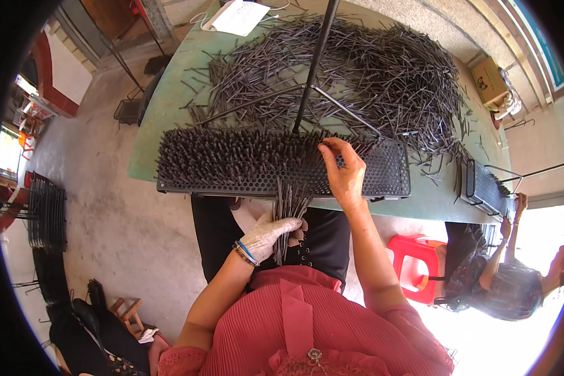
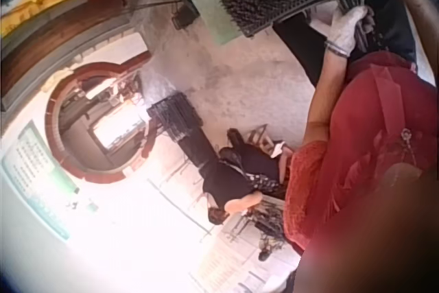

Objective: Sorting thin metal wires and inserting them into a grid-like assembly frame.

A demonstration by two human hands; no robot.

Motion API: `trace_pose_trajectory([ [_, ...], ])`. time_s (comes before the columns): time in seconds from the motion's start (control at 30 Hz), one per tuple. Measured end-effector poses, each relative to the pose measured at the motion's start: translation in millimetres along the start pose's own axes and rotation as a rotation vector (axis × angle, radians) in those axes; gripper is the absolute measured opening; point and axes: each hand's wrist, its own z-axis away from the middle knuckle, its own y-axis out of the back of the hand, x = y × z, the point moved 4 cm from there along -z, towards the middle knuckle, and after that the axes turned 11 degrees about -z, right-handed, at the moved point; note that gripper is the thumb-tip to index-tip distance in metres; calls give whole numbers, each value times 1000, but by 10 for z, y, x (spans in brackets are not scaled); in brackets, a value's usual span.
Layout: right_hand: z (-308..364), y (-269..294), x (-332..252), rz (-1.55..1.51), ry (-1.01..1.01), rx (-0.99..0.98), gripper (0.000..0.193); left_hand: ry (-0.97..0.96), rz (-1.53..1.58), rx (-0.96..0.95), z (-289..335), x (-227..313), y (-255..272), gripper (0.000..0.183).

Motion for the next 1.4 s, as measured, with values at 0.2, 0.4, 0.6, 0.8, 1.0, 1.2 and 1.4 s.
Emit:
trace_pose_trajectory([
  [0.2,25,-10,-20,60,23,27,19,14,0,4,-11,-12,5,22],
  [0.4,11,-89,-91,243,279,-100,19,2,4,-1,-21,-10,7,21],
  [0.6,21,-51,-72,249,277,8,15,-17,6,-30,-6,27,-6,24],
  [0.8,79,-30,-94,367,352,37,14,-16,75,-67,-20,28,-62,25],
  [1.0,110,-39,-154,429,446,21,18,-2,46,-65,-42,-3,-70,25],
  [1.2,55,-96,-207,455,362,-78,18,41,100,-47,-4,7,-101,30],
  [1.4,226,60,-292,22,-202,-192,19,-27,100,-49,-4,-3,-84,32],
])
